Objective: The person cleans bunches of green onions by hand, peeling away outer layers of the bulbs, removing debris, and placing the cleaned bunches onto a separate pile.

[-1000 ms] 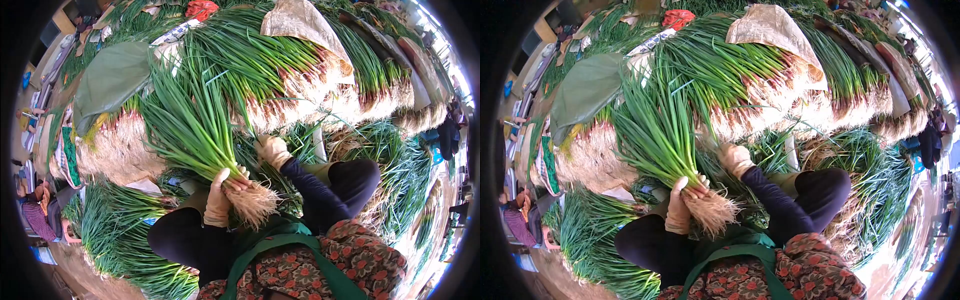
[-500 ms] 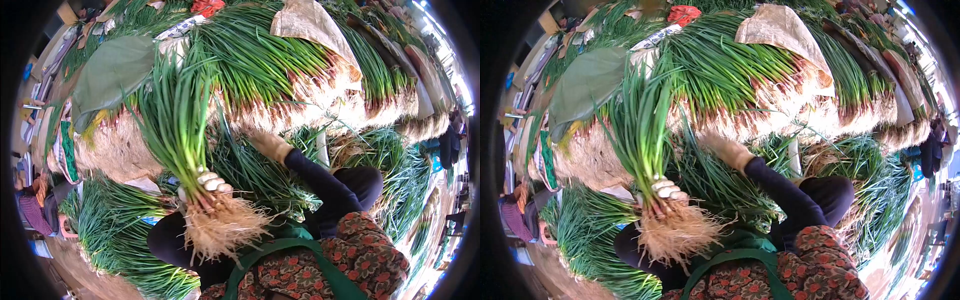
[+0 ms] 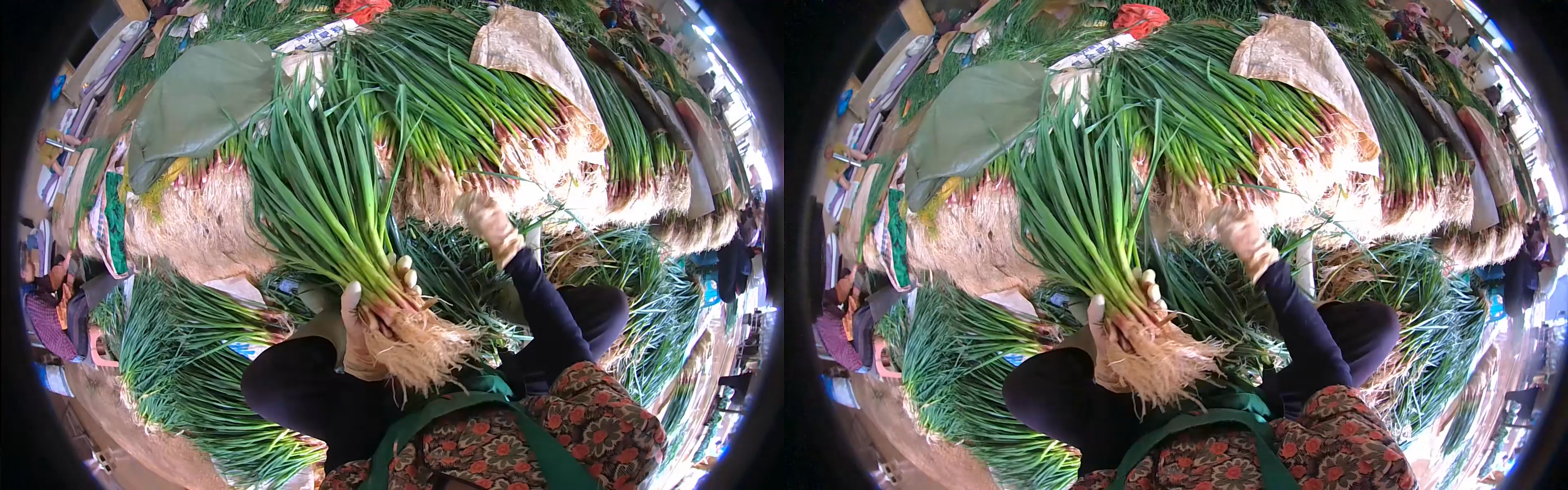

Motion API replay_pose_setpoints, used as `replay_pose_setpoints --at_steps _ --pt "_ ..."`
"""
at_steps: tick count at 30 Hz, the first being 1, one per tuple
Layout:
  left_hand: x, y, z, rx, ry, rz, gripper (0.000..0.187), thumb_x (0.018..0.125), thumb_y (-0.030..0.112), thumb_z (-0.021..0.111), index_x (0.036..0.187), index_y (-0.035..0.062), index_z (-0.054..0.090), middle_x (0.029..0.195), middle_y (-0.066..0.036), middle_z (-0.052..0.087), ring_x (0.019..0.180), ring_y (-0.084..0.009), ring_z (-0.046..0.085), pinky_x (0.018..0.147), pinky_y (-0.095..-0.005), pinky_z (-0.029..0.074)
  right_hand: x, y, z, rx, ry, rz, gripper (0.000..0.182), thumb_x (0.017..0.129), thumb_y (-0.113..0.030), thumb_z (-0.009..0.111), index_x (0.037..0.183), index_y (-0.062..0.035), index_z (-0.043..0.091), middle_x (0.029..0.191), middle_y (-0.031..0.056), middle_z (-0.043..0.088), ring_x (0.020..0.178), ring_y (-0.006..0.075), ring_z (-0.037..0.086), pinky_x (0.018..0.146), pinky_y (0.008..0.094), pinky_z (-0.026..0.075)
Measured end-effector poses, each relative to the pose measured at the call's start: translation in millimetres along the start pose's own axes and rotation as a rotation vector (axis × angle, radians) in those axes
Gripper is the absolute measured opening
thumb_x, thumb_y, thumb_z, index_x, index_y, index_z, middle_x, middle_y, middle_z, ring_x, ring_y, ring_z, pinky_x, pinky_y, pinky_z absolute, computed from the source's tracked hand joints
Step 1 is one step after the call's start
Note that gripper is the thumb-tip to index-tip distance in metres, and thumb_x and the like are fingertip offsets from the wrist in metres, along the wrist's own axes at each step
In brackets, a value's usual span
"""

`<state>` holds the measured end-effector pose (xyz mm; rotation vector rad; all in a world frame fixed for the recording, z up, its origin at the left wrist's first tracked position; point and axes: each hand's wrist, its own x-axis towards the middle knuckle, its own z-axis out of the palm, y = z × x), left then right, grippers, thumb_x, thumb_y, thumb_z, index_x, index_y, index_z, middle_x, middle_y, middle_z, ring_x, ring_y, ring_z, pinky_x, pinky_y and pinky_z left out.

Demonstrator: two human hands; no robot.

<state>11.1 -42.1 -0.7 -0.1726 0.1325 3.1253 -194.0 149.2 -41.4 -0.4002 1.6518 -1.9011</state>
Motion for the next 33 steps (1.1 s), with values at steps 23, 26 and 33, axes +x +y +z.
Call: replay_pose_setpoints --at_steps 23,26,33 --pt "-15 -30 -11 -0.174 -0.106 -0.208 0.062 0.086 0.043 0.057 0.131 0.0044 0.039 0.114 -0.012 0.051 0.102 -0.0228 0.052 0.086 -0.04 0.045 -68 2 96 0.358 -0.168 0.326 0.064 0.092 -0.059 0.041 0.117 -0.002 0.057 0.088 0.0026 0.058 0.059 0.0077 0.042 0.057 0.0232 0.039" --pt "-18 -24 -27 0.03 -0.034 -0.232 0.066 0.083 0.053 0.056 0.129 0.0065 0.044 0.116 -0.012 0.053 0.099 -0.0248 0.054 0.082 -0.0401 0.048 -33 23 104 0.173 -0.011 0.415 0.033 0.09 -0.036 0.061 0.096 -0.0042 0.061 0.069 -0.0002 0.056 0.052 0.0098 0.046 0.05 0.0245 0.041" --pt "-16 -27 -44 0.337 0.08 -0.208 0.061 0.085 0.035 0.057 0.13 -0.0044 0.042 0.121 -0.018 0.054 0.111 -0.0282 0.054 0.096 -0.0408 0.046 -71 25 69 -0.336 0.114 0.134 0.022 0.091 -0.021 0.06 0.101 -0.0014 0.06 0.08 0.0019 0.063 0.06 0.0081 0.053 0.054 0.0233 0.046"
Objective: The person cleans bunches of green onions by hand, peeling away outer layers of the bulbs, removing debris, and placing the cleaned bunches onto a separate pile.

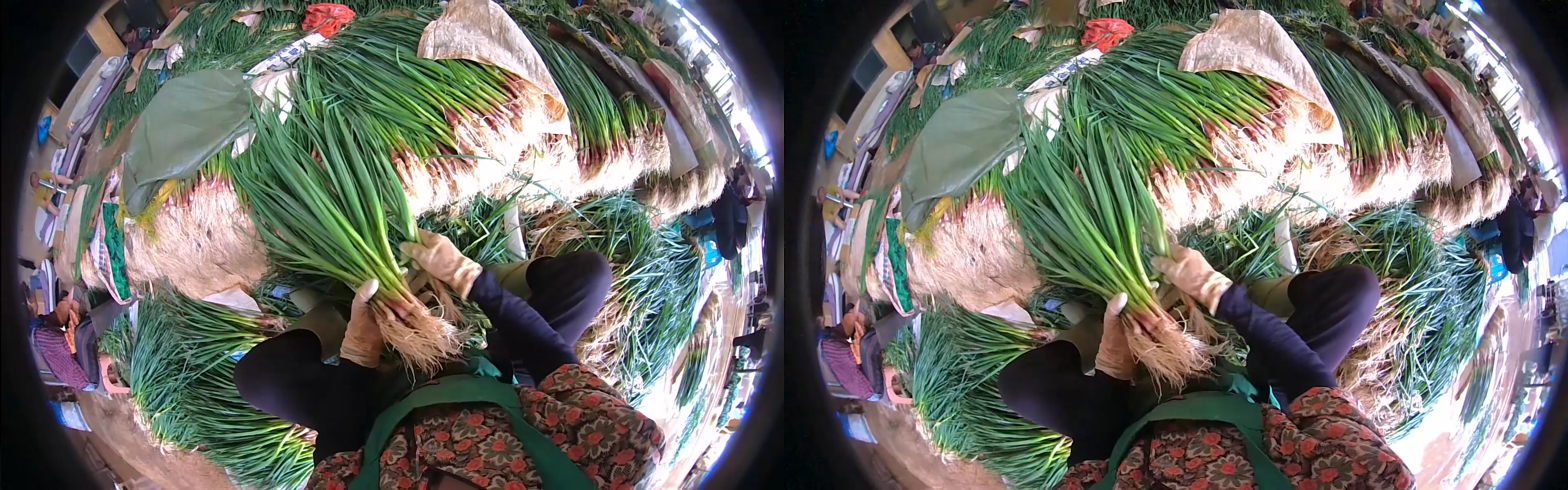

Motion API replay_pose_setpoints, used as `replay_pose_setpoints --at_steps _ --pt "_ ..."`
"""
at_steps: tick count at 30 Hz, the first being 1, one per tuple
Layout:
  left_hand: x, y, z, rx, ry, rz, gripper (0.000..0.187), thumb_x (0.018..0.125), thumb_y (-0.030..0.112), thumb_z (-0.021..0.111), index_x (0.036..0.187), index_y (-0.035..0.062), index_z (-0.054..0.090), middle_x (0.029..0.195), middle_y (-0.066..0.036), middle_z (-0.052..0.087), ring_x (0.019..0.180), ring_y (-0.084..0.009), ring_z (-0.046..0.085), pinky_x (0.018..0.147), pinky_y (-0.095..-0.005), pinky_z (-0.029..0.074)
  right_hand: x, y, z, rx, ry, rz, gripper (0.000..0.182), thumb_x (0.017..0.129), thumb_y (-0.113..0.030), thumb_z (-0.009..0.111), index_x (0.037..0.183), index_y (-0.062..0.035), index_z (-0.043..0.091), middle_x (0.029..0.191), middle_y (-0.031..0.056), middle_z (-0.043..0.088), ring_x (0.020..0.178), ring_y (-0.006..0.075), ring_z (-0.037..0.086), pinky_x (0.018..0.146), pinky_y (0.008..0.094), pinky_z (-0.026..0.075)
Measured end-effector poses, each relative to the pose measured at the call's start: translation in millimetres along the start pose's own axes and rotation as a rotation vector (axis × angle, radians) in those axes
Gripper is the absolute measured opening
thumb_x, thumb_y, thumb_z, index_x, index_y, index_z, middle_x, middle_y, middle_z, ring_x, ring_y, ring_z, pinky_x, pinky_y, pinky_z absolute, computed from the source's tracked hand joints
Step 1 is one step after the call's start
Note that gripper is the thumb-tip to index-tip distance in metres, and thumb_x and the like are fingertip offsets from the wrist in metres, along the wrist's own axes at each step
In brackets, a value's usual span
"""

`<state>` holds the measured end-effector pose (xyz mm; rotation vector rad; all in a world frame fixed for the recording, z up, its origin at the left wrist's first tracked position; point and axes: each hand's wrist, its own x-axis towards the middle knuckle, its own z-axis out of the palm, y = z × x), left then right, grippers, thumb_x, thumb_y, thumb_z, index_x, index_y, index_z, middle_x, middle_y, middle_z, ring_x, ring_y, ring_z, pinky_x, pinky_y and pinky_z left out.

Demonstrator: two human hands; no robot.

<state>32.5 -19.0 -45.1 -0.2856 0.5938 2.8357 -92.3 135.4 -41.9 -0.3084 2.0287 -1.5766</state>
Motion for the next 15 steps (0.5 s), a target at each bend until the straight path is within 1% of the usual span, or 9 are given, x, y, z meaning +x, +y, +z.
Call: replay_pose_setpoints --at_steps 1,3,7,8,11,12,13,14,15 --pt "3 1 0 0.006 -0.06 -0.055 0.063 0.085 0.036 0.058 0.131 -0.004 0.041 0.121 -0.018 0.053 0.112 -0.0295 0.054 0.096 -0.0424 0.045 -18 -10 -9 0.171 -0.057 0.129 0.023 0.091 -0.021 0.061 0.103 -0.0013 0.059 0.082 0.0012 0.063 0.063 0.007 0.051 0.058 0.0232 0.046" --pt "1 -2 24 -0.053 -0.042 -0.02 0.068 0.085 0.038 0.058 0.135 -0.003 0.037 0.123 -0.019 0.052 0.113 -0.0323 0.053 0.097 -0.0448 0.044 -33 -8 -28 0.1 0.031 -0.04 0.025 0.09 -0.021 0.062 0.104 -0.0009 0.058 0.082 0.0009 0.063 0.062 0.007 0.051 0.058 0.0228 0.046" --pt "-6 8 61 -0.115 -0.151 -0.02 0.08 0.085 0.045 0.057 0.142 -0.0007 0.025 0.134 -0.019 0.043 0.118 -0.0375 0.048 0.103 -0.0521 0.037 -44 -59 -63 -0.015 -0.066 0.083 0.03 0.088 -0.026 0.063 0.108 -0.0031 0.063 0.079 -0.0002 0.059 0.068 0.0077 0.048 0.062 0.0242 0.042" --pt "-2 3 34 -0.079 -0.156 -0.068 0.072 0.089 0.053 0.044 0.143 0.0076 0.03 0.135 -0.016 0.045 0.121 -0.0381 0.047 0.091 -0.0465 0.045 -45 -66 -65 0.008 -0.06 -0.006 0.031 0.088 -0.028 0.063 0.106 -0.0025 0.064 0.077 -0.0014 0.058 0.067 0.0073 0.048 0.061 0.0238 0.041" --pt "-15 -1 70 -0.267 -0.107 0.068 0.071 0.089 0.059 0.043 0.139 0.0077 0.036 0.137 -0.017 0.043 0.129 -0.0389 0.038 0.105 -0.0559 0.033 -54 -71 -85 0.308 -0.004 -0.182 0.028 0.087 -0.027 0.064 0.104 -0.0045 0.064 0.085 0.0003 0.063 0.07 0.0087 0.051 0.064 0.0236 0.044" --pt "-19 2 61 -0.284 -0.124 0.052 0.067 0.091 0.056 0.042 0.137 0.0074 0.037 0.139 -0.015 0.042 0.134 -0.0373 0.032 0.109 -0.0561 0.028 -61 -77 -104 0.202 -0.01 -0.231 0.027 0.088 -0.026 0.063 0.105 -0.0048 0.063 0.088 0.0011 0.064 0.074 0.009 0.052 0.066 0.0237 0.045" --pt "-14 0 61 -0.306 -0.202 0.189 0.059 0.094 0.05 0.04 0.137 0.0095 0.037 0.133 -0.014 0.047 0.13 -0.0358 0.037 0.109 -0.0559 0.027 -72 -86 -129 0.096 -0.015 -0.282 0.026 0.089 -0.025 0.061 0.106 -0.0052 0.063 0.091 0.002 0.064 0.077 0.0094 0.054 0.069 0.0239 0.046" --pt "-11 2 57 -0.392 -0.283 0.235 0.063 0.092 0.05 0.044 0.136 0.0053 0.038 0.127 -0.011 0.051 0.13 -0.0341 0.037 0.109 -0.052 0.03 -89 -99 -153 0.032 0.149 -0.189 0.024 0.091 -0.023 0.057 0.106 -0.0051 0.062 0.091 0.0017 0.064 0.083 0.0091 0.053 0.071 0.0247 0.047" --pt "-11 4 53 -0.481 -0.361 0.28 0.067 0.091 0.05 0.047 0.135 0.0012 0.038 0.122 -0.008 0.055 0.131 -0.0324 0.037 0.109 -0.0481 0.032 -107 -116 -168 0.082 0.313 -0.273 0.023 0.092 -0.024 0.056 0.106 -0.0063 0.063 0.09 0.001 0.064 0.081 0.0088 0.054 0.071 0.0246 0.047"
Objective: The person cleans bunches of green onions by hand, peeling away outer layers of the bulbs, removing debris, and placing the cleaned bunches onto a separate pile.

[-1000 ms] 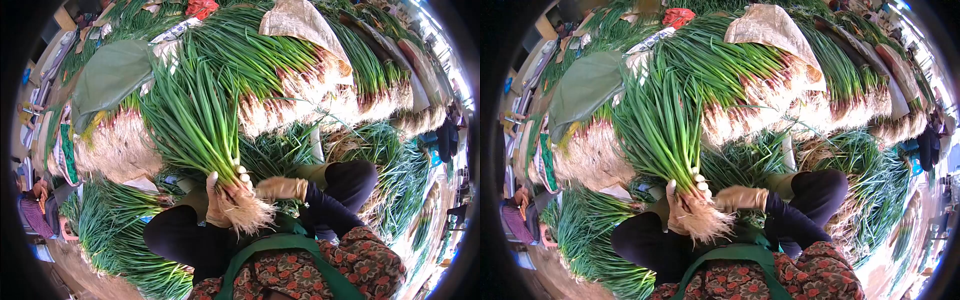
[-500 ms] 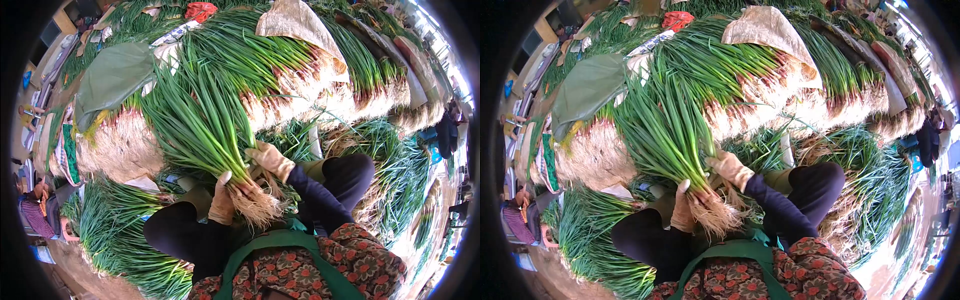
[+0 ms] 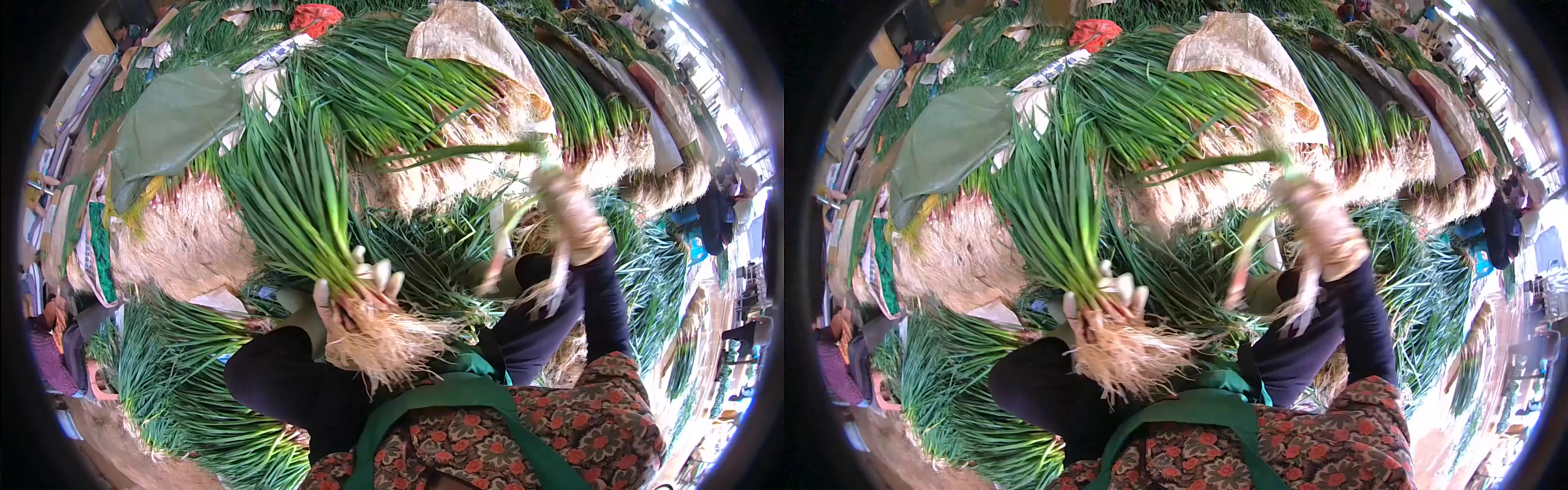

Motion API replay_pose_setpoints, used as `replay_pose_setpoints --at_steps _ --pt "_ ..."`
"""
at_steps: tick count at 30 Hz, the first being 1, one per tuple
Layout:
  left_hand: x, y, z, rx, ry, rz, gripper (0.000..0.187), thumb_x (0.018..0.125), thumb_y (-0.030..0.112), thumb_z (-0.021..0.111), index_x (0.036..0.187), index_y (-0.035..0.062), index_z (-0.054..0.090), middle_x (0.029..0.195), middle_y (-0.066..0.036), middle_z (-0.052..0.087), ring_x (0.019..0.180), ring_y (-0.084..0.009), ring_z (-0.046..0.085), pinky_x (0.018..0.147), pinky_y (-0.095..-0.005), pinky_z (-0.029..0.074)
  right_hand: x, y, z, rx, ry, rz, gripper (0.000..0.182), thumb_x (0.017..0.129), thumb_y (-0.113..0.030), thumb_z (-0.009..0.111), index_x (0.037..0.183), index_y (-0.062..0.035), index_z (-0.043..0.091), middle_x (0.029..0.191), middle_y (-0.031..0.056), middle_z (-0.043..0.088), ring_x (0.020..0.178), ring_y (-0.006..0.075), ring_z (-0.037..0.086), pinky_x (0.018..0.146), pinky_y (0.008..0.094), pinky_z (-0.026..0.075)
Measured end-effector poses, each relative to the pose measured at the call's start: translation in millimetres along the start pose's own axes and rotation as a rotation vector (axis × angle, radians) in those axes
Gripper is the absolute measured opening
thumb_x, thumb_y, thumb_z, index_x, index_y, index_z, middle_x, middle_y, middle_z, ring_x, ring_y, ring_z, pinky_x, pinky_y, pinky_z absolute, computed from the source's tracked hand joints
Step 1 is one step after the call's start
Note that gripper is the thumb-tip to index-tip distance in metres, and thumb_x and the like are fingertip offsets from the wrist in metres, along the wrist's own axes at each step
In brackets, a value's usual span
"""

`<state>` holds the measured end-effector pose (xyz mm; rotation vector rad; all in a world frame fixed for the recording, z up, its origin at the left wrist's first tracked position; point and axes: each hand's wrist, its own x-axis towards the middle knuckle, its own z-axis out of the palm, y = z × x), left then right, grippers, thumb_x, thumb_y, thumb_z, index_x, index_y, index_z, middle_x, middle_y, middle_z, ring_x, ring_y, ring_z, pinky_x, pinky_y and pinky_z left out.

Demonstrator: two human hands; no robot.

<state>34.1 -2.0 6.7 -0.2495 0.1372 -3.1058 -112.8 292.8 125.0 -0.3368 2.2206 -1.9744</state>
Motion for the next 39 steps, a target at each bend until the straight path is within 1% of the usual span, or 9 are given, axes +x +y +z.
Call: replay_pose_setpoints --at_steps 6,11,13,18,23,25,29,34,39 --pt "15 39 -15 -0.077 -0.455 -0.271 0.066 0.083 0.038 0.063 0.136 0.015 0.031 0.094 0.001 0.05 0.09 -0.0159 0.051 0.09 -0.0417 0.033 38 -28 -101 -0.159 0.167 -0.104 0.03 0.094 -0.025 0.056 0.116 -0.0048 0.06 0.085 0.0 0.063 0.074 0.0055 0.057 0.065 0.0199 0.047" --pt "17 50 -23 0.24 -0.492 -0.241 0.059 0.09 0.039 0.053 0.139 0.0093 0.04 0.126 -0.008 0.048 0.111 -0.0256 0.049 0.094 -0.0463 0.036 55 0 -10 -0.11 -0.023 -0.035 0.034 0.098 -0.03 0.048 0.113 -0.0023 0.06 0.077 -0.0022 0.059 0.067 0.0065 0.054 0.06 0.0213 0.044" --pt "4 36 7 0.218 -0.046 -0.105 0.071 0.087 0.043 0.054 0.142 0.006 0.028 0.11 -0.007 0.051 0.101 -0.0247 0.052 0.092 -0.0459 0.041 73 43 19 -0.233 -0.078 -0.123 0.036 0.097 -0.033 0.048 0.109 -0.0025 0.063 0.078 -0.001 0.06 0.064 0.0095 0.054 0.058 0.0249 0.044" --pt "7 35 1 0.128 0.082 0.022 0.074 0.087 0.044 0.053 0.143 0.0033 0.027 0.1 -0.006 0.053 0.094 -0.0234 0.053 0.087 -0.0439 0.043 12 190 125 -1.446 -0.773 -0.387 0.032 0.086 -0.028 0.05 0.114 -0.0126 0.058 0.092 0.009 0.067 0.067 0.0246 0.065 0.053 0.0405 0.05" --pt "10 33 8 0.228 0.166 -0.021 0.069 0.087 0.043 0.052 0.14 0.0028 0.032 0.1 -0.007 0.054 0.092 -0.0217 0.052 0.086 -0.0398 0.042 -11 230 129 -1.367 -1.568 0.292 0.031 0.087 -0.036 0.052 0.098 -0.0101 0.064 0.093 0.0111 0.067 0.083 0.0274 0.063 0.071 0.0398 0.049" --pt "16 30 5 0.269 0.213 -0.065 0.066 0.087 0.043 0.052 0.137 0.0031 0.037 0.102 -0.007 0.055 0.093 -0.0218 0.053 0.085 -0.0386 0.043 24 188 133 -1.372 -1.464 0.335 0.034 0.09 -0.038 0.049 0.09 -0.0077 0.066 0.097 0.0138 0.067 0.092 0.0297 0.063 0.08 0.0394 0.049" --pt "24 23 -11 0.392 0.356 -0.074 0.068 0.086 0.043 0.052 0.136 -0.0005 0.036 0.104 -0.008 0.054 0.093 -0.0227 0.05 0.087 -0.0404 0.04 106 129 147 -0.909 -0.208 -0.244 0.043 0.09 -0.048 0.05 0.095 -0.007 0.064 0.095 0.0166 0.067 0.082 0.0332 0.065 0.071 0.0417 0.051" --pt "20 29 -17 0.34 0.345 -0.117 0.063 0.088 0.04 0.05 0.134 -0.003 0.041 0.106 -0.011 0.057 0.098 -0.0278 0.055 0.096 -0.0447 0.041 182 146 199 -1.314 -0.095 -0.008 0.048 0.083 -0.048 0.059 0.101 -0.0046 0.062 0.088 0.0192 0.067 0.082 0.0342 0.066 0.071 0.0436 0.051" --pt "24 22 4 0.318 0.467 -0.059 0.059 0.09 0.038 0.045 0.129 -0.0063 0.044 0.108 -0.018 0.06 0.099 -0.0268 0.059 0.092 -0.0391 0.046 147 114 188 -0.856 -0.162 0.07 0.036 0.085 -0.038 0.062 0.095 -0.0034 0.062 0.075 0.0163 0.065 0.064 0.0226 0.063 0.058 0.0373 0.049"
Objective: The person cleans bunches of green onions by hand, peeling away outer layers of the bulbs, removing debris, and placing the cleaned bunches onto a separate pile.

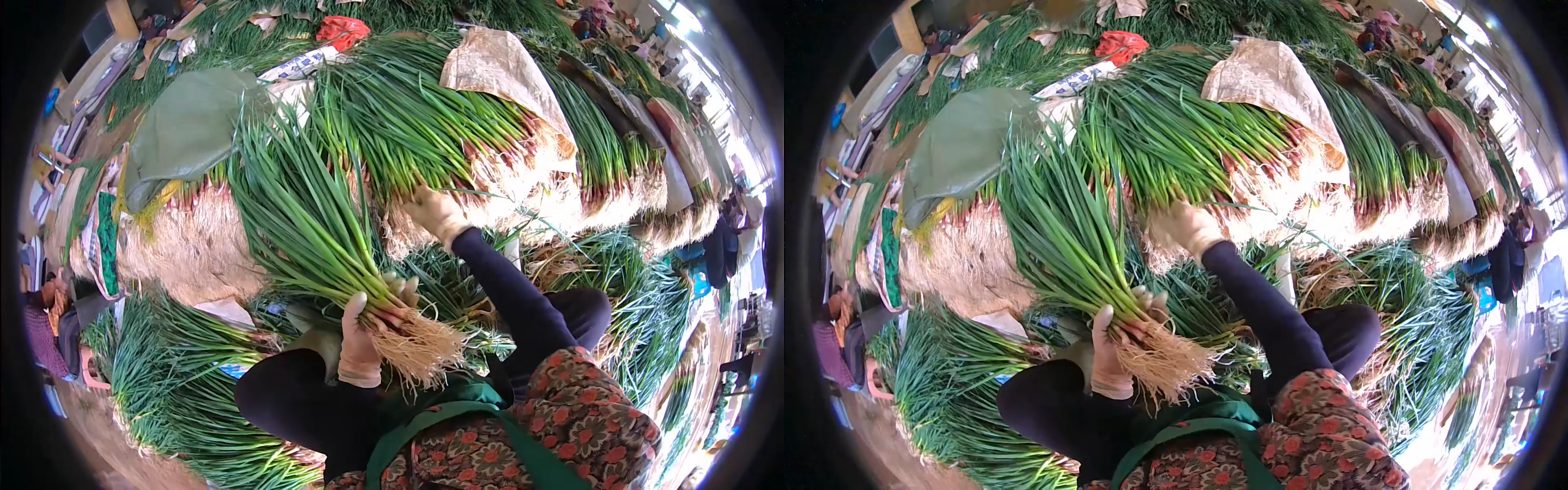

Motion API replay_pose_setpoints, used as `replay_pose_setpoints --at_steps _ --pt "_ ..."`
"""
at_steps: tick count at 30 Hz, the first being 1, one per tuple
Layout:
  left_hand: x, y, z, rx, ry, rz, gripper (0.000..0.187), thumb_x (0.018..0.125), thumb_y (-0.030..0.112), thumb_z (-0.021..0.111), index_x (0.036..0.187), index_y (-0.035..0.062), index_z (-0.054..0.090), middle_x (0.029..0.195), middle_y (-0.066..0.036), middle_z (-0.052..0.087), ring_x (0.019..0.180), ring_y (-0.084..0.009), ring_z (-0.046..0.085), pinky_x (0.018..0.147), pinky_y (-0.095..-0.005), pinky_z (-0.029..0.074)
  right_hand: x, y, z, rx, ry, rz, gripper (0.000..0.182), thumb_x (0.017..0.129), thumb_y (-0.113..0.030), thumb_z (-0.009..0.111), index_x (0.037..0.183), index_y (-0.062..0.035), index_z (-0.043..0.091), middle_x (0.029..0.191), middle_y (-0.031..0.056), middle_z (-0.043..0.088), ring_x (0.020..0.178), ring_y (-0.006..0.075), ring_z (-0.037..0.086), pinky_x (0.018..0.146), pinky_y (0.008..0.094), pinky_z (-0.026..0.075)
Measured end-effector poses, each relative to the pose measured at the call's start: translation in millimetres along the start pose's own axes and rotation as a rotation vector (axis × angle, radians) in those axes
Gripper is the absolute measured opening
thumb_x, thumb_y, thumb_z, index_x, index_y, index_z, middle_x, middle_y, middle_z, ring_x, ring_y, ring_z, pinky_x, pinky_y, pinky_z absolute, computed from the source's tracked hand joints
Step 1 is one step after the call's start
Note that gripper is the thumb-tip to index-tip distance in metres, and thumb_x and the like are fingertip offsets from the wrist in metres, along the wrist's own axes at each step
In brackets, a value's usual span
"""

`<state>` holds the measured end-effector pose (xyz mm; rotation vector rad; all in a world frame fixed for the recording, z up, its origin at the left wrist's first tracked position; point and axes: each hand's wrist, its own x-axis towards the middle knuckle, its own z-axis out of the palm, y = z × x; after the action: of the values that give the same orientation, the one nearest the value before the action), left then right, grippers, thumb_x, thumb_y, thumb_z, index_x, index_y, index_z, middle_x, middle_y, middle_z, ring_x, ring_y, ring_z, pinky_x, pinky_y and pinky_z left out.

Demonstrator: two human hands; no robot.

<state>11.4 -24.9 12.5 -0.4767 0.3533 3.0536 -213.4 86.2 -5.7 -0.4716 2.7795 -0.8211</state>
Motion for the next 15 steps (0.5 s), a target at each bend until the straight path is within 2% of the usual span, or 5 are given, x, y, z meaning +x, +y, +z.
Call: replay_pose_setpoints --at_steps 4,7,11,13,15 --pt "10 2 -27 0.261 -0.155 0.024 0.057 0.09 0.035 0.045 0.127 -0.008 0.046 0.104 -0.02 0.062 0.087 -0.0223 0.061 0.085 -0.0318 0.047 -112 20 17 0.125 -0.03 -0.568 0.022 0.085 -0.029 0.061 0.09 -0.0077 0.065 0.081 0.0119 0.066 0.063 0.0231 0.062 0.06 0.0349 0.051" --pt "9 -2 -16 0.319 -0.118 -0.019 0.058 0.09 0.036 0.045 0.127 -0.0085 0.045 0.105 -0.022 0.062 0.085 -0.0216 0.061 0.084 -0.0323 0.047 -148 36 39 0.687 -0.408 -0.307 0.018 0.087 -0.015 0.062 0.103 -0.006 0.065 0.085 0.0059 0.066 0.075 0.0167 0.062 0.071 0.03 0.051" --pt "10 -14 -27 0.099 -0.136 -0.012 0.066 0.087 0.039 0.048 0.131 -0.0101 0.038 0.129 -0.025 0.048 0.12 -0.0342 0.048 0.107 -0.0433 0.033 -119 89 49 1.047 -0.214 0.056 0.027 0.094 -0.022 0.052 0.099 0.0017 0.062 0.087 0.0087 0.066 0.079 0.0194 0.063 0.07 0.0292 0.052" --pt "9 -14 -25 0.041 -0.154 -0.018 0.068 0.087 0.038 0.048 0.132 -0.0105 0.037 0.133 -0.026 0.043 0.125 -0.0363 0.041 0.109 -0.0459 0.028 -111 112 37 0.154 -0.208 0.082 0.039 0.094 -0.037 0.048 0.102 -0.0012 0.062 0.085 0.0096 0.066 0.075 0.0198 0.062 0.065 0.0279 0.051" --pt "8 -15 -26 -0.03 -0.162 -0.015 0.069 0.087 0.038 0.048 0.133 -0.0109 0.035 0.137 -0.026 0.039 0.131 -0.0385 0.035 0.112 -0.0485 0.023 -115 114 37 -0.116 -0.327 -0.008 0.045 0.094 -0.044 0.046 0.104 -0.0028 0.062 0.087 0.0092 0.066 0.073 0.0178 0.061 0.063 0.0272 0.049"
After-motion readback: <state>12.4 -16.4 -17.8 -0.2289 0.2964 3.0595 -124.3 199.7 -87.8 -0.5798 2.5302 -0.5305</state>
